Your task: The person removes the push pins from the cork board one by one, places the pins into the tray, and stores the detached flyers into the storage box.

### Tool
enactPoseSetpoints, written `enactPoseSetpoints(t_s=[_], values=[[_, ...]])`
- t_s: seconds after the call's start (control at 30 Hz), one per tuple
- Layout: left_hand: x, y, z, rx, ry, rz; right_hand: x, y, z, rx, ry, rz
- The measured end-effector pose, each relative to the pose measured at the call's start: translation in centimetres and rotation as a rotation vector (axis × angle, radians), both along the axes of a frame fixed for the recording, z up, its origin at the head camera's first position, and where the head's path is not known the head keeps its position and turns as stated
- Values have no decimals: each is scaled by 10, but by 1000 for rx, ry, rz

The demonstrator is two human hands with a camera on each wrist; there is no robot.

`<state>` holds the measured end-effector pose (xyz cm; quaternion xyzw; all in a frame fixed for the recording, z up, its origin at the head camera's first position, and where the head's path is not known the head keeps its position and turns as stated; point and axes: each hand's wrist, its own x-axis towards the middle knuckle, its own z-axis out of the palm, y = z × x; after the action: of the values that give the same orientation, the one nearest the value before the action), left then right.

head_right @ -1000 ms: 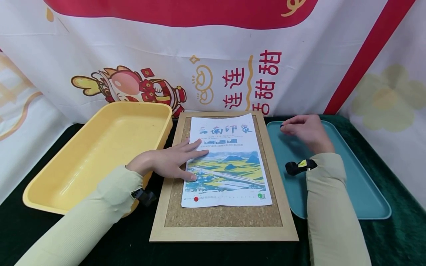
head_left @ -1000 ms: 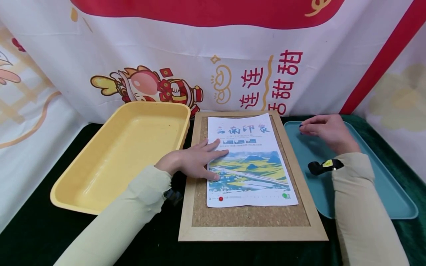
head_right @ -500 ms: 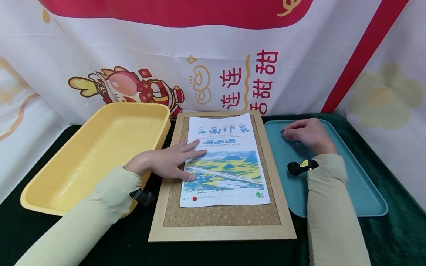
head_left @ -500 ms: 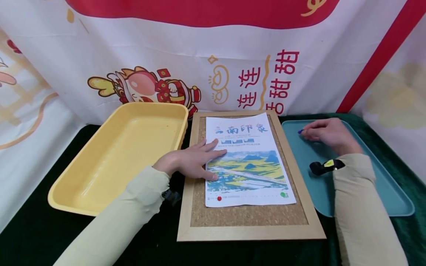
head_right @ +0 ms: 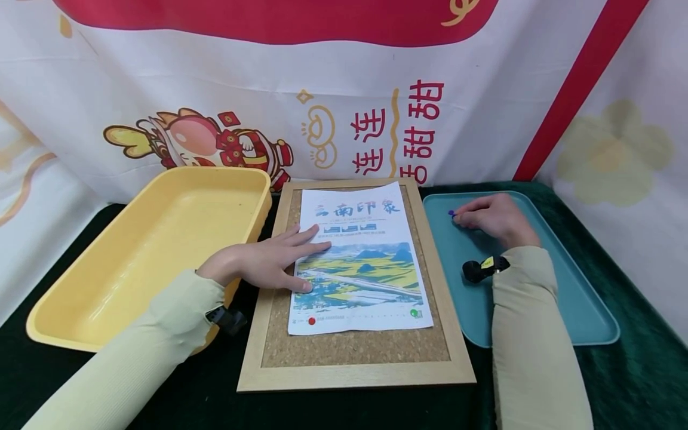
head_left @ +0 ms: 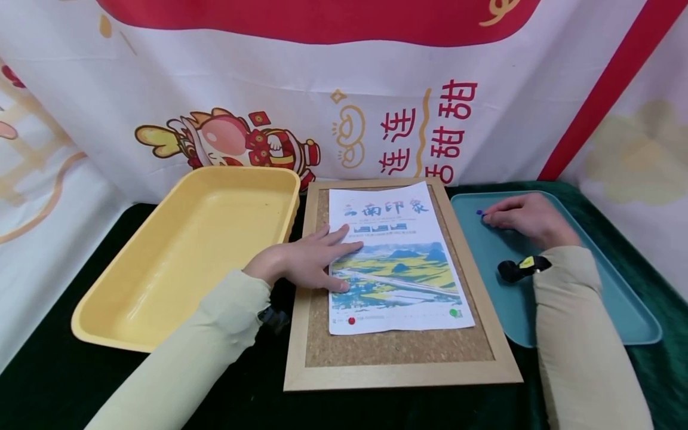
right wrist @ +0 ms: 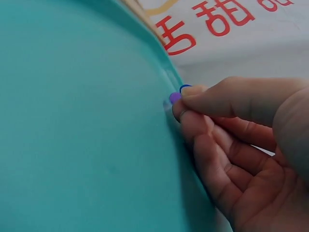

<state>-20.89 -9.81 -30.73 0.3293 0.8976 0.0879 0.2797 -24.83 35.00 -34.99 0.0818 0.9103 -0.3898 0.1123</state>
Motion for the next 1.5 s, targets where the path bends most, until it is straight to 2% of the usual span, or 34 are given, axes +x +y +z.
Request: enactPoseSetpoints(t_s=[0.6,1.5], values=[[0,-1,0,4,2,9,3,-4,-3,-18,-7,5],[0,0,-1,-5,-3,14,3,-4,-5,21,12,24]])
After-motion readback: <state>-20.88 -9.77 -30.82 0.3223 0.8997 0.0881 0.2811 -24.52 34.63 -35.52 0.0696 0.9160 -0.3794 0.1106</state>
